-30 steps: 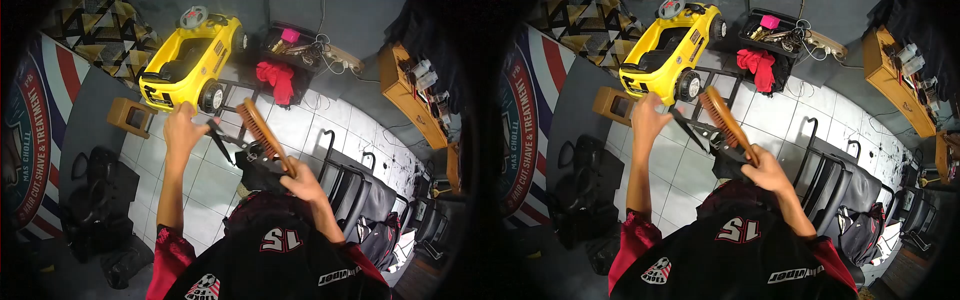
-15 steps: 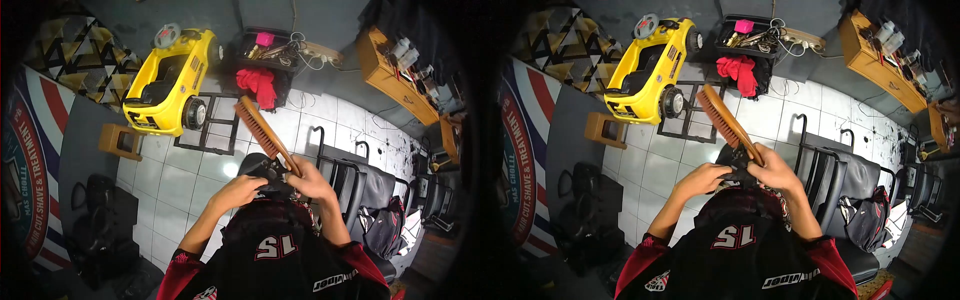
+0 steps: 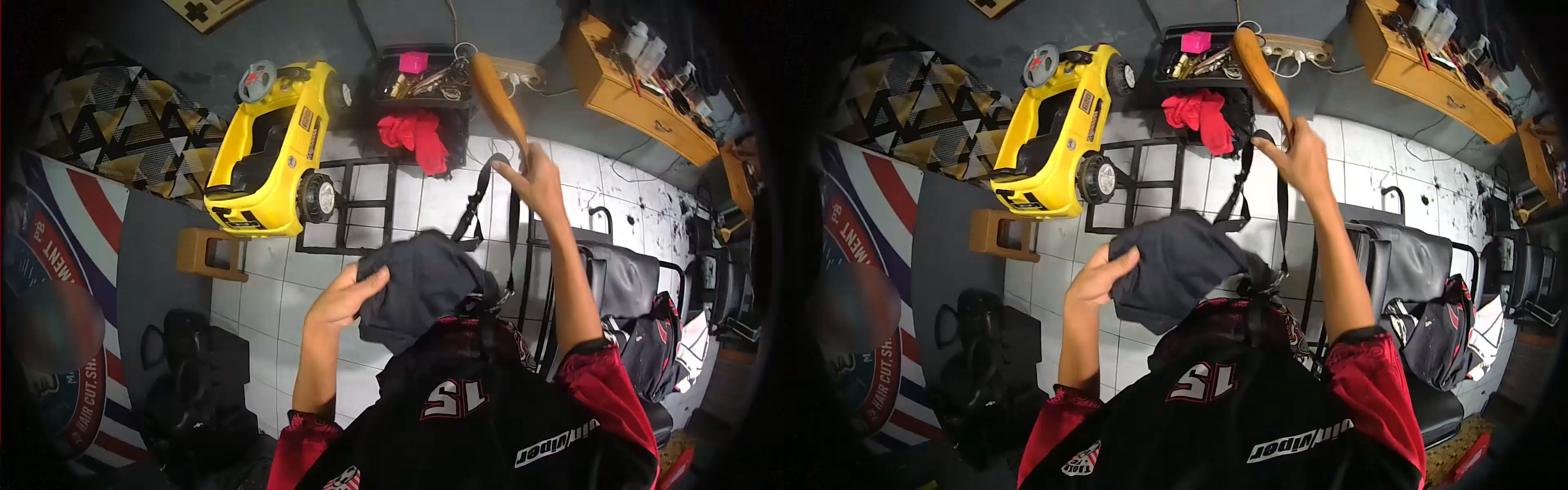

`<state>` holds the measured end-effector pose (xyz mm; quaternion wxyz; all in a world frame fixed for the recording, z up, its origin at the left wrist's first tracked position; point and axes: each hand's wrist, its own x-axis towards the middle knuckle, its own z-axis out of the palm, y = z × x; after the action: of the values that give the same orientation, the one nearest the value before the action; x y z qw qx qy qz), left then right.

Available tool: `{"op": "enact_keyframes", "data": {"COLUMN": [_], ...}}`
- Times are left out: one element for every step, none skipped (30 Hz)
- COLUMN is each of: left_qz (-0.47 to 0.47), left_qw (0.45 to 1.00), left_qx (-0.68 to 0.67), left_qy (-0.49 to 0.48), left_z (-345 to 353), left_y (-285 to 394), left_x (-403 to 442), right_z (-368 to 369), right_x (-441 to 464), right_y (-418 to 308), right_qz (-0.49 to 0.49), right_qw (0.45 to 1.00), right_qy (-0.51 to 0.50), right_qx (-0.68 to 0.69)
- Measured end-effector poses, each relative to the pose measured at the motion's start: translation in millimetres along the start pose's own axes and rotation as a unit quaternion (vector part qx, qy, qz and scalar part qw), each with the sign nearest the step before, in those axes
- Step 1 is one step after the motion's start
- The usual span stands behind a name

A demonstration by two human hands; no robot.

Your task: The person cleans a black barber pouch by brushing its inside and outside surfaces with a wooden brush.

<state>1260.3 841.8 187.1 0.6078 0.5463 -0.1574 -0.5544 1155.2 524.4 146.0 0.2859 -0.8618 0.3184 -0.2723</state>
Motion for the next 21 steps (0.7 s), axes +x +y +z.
{"op": "enact_keyframes", "data": {"left_qz": [0.012, 0.018, 0.040, 0.062, 0.062, 0.071, 0.080, 0.079, 0.081, 0.081, 0.077, 0.084, 0.091, 0.111, 0.111, 0.126, 0.142, 0.143, 0.156, 0.190, 0.209], "left_qw": [0.998, 0.998, 0.993, 0.985, 0.985, 0.977, 0.966, 0.967, 0.960, 0.952, 0.953, 0.948, 0.943, 0.937, 0.936, 0.927, 0.917, 0.904, 0.893, 0.878, 0.868], "left_qx": [-0.057, -0.054, -0.087, -0.119, -0.115, -0.127, -0.137, -0.132, -0.144, -0.157, -0.152, -0.159, -0.166, -0.160, -0.157, -0.138, -0.119, -0.141, -0.113, -0.099, -0.093], "left_qy": [0.030, 0.034, 0.073, 0.110, 0.114, 0.159, 0.202, 0.204, 0.227, 0.249, 0.250, 0.262, 0.275, 0.290, 0.294, 0.324, 0.354, 0.376, 0.408, 0.427, 0.442], "left_z": [2, 4, 7, 11, 17, 25, 31, 34, 37, 41, 46, 51, 53, 54, 58, 68, 77, 84, 85, 88, 89], "left_y": [5, 7, 6, 6, 7, 10, 14, 18, 21, 23, 26, 30, 31, 29, 34, 44, 54, 63, 66, 69, 70], "left_x": [2, 5, 8, 11, 12, 12, 11, 12, 13, 13, 12, 12, 12, 13, 9, 2, -4, -14, -22, -31, -39], "right_z": [0, 9, 19, 24, 29, 45, 61, 67, 72, 74, 77, 78, 77, 77, 77, 81, 89, 101, 116, 138, 156], "right_x": [-11, -27, -45, -62, -77, -89, -101, -111, -119, -125, -132, -136, -138, -138, -138, -137, -135, -135, -136, -141, -146], "right_y": [-16, -21, -22, -27, -28, -17, -7, -9, -14, -25, -31, -40, -50, -57, -62, -63, -61, -55, -48, -33, -15], "right_qz": [0.072, 0.101, 0.131, 0.152, 0.174, 0.122, 0.071, 0.136, 0.199, 0.253, 0.211, 0.162, 0.112, 0.048, -0.016, -0.052, -0.054, -0.034, -0.014, -0.020, -0.026], "right_qw": [0.994, 0.971, 0.927, 0.928, 0.927, 0.957, 0.978, 0.955, 0.923, 0.876, 0.881, 0.885, 0.888, 0.901, 0.911, 0.909, 0.907, 0.903, 0.899, 0.916, 0.912], "right_qy": [-0.038, -0.048, -0.059, -0.091, -0.122, -0.106, -0.087, -0.111, -0.133, -0.137, -0.141, -0.144, -0.147, -0.147, -0.147, -0.147, -0.148, -0.177, -0.207, -0.209, -0.216], "right_qx": [0.072, 0.212, 0.348, 0.328, 0.309, 0.243, 0.175, 0.240, 0.302, 0.386, 0.400, 0.411, 0.422, 0.405, 0.386, 0.387, 0.391, 0.389, 0.386, 0.343, 0.347]}}
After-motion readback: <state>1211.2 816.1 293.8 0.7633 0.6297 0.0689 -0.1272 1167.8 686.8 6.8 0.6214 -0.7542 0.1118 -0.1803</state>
